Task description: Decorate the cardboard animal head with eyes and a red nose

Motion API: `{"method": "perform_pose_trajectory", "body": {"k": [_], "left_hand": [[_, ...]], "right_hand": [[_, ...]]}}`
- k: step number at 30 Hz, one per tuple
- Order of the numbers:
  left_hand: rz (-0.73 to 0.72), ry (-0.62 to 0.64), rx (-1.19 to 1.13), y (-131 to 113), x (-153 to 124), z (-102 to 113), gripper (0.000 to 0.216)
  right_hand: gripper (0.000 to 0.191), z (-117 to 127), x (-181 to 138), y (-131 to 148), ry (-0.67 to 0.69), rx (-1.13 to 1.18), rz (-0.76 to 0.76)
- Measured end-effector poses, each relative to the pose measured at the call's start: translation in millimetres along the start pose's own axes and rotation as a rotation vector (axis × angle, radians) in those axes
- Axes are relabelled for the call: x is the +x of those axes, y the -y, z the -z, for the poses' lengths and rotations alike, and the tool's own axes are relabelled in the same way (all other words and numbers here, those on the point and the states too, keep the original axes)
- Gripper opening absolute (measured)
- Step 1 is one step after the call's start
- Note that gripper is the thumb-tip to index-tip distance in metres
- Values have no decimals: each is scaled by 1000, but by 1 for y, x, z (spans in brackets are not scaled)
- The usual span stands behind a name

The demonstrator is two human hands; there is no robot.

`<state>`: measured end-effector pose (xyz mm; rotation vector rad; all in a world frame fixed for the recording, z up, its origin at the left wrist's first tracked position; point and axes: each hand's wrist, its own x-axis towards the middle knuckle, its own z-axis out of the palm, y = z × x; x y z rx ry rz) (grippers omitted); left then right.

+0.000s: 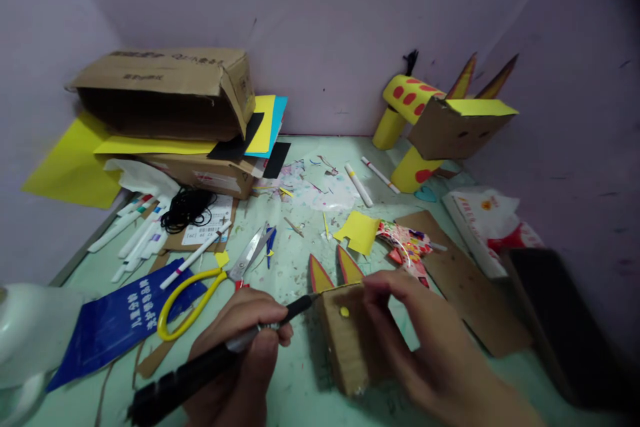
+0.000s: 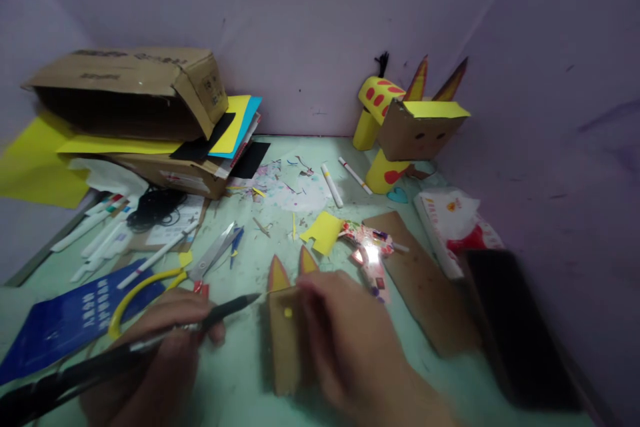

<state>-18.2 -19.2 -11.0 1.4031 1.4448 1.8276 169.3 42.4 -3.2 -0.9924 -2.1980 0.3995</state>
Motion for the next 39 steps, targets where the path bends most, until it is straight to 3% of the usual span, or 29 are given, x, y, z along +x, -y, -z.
{"method": "perform_pose_trajectory", "body": {"k": [3, 6, 9, 15, 19, 22, 24, 28, 31, 35, 39], "left_hand": [[-42, 83, -12, 3, 1, 4, 15], [-61, 85, -1, 7, 2, 5, 14], [-102, 65, 38, 10, 4, 4, 15], [-126, 112, -5, 14, 6, 5, 16], [-115, 101, -54, 17, 4, 4, 16], [-122, 82, -50, 18, 4, 2, 15], [-130, 50, -37, 19, 4, 2, 14], [-127, -31, -12, 18, 5, 4, 14], [-116, -56, 5, 17, 5, 5, 14], [-138, -77, 38, 16, 6, 4, 13], [-91, -77, 87, 16, 4, 2, 12]], "right_hand": [[28, 8, -5, -2, -41, 55, 0], [18, 7, -6, -3, 51, 26, 85], [10, 2, -2, -4, 144, -143, 147], [22, 3, 10, 5, 228, -436, 394], [21, -1, 20, 12, 314, -583, 467], [20, -2, 22, 10, 356, -647, 408], [19, 6, 16, 6, 311, -605, 319], [18, 33, -14, -4, 121, -415, 158], [24, 44, -44, -13, 147, -404, 83], [26, 37, -70, -26, 197, -407, -17], [23, 30, -73, -31, 169, -330, -66]]}}
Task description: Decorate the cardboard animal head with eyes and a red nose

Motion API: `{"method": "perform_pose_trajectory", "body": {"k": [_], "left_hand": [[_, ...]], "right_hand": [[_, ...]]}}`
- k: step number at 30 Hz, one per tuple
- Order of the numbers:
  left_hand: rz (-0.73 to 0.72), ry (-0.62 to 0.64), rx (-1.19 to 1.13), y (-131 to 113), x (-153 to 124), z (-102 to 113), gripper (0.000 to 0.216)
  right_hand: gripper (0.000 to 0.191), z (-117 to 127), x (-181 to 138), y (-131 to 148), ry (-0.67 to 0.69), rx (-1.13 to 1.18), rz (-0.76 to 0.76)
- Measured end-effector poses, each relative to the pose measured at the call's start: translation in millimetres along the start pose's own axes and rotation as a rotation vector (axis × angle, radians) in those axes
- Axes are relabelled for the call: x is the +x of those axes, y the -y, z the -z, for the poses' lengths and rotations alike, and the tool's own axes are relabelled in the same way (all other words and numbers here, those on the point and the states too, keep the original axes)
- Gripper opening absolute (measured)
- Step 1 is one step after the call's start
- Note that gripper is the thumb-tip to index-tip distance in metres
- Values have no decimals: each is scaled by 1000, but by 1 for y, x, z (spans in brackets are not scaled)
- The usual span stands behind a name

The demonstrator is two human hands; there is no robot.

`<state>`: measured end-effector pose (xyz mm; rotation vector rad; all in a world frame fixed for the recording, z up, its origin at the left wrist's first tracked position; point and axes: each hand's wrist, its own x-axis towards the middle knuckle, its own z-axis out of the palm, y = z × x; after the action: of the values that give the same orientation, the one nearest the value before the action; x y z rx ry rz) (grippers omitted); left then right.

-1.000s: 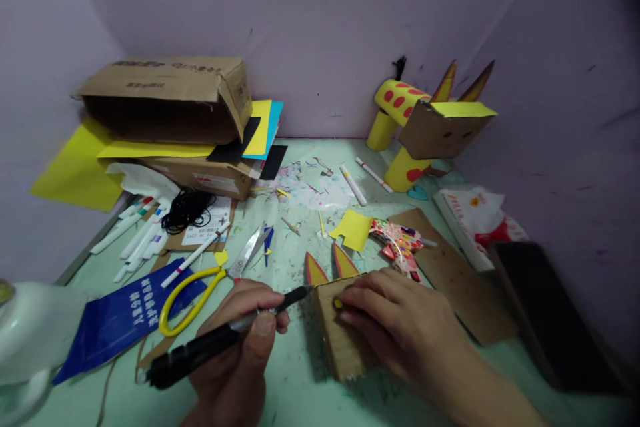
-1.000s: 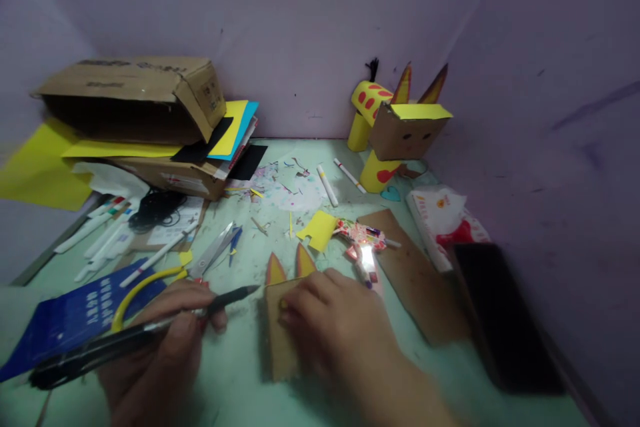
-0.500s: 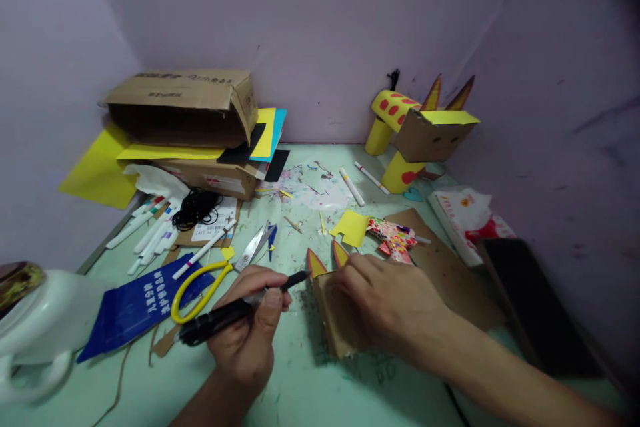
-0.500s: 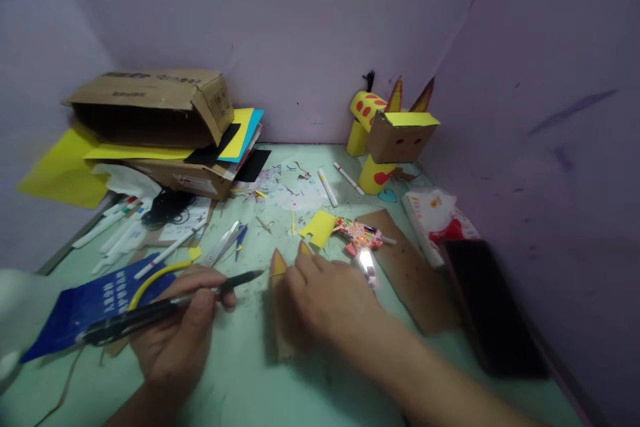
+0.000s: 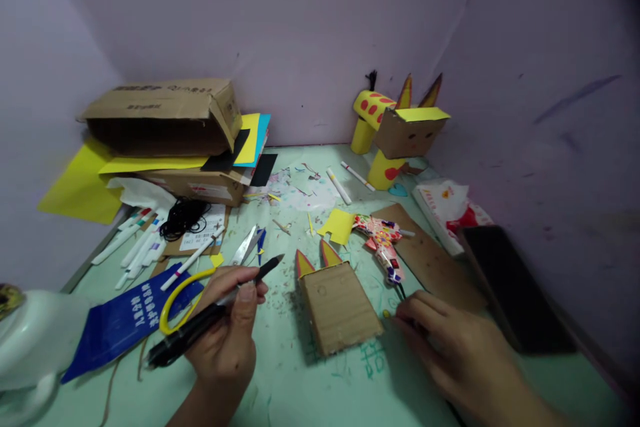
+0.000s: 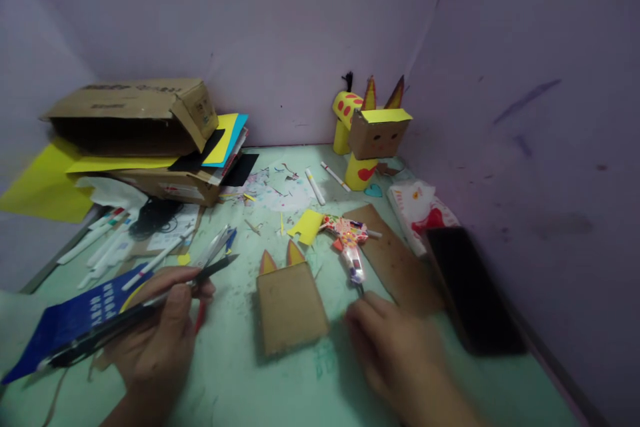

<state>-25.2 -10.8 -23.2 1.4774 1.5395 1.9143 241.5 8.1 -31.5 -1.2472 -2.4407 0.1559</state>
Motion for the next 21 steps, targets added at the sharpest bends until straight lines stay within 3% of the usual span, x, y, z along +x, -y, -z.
{"method": "perform_pose_trajectory", "body": {"k": [6, 10, 14, 17, 21], "left_hand": [[153, -37, 214, -5, -5, -4, 13], [38, 19, 378, -5, -4, -5, 13], [-86, 49, 546, -3, -15, 2, 17], [-129, 178, 651, -6, -34, 7, 24], [-410, 381, 584, -7, -51, 5, 41]], "right_hand": [[20, 3, 14, 5, -275, 232, -29], [13, 6, 18, 7, -400, 272, -51], [18, 15, 20, 19, -495, 314, 7], [19, 23, 23, 36, -408, 402, 161], [19, 16, 27, 56, -171, 456, 319]]}}
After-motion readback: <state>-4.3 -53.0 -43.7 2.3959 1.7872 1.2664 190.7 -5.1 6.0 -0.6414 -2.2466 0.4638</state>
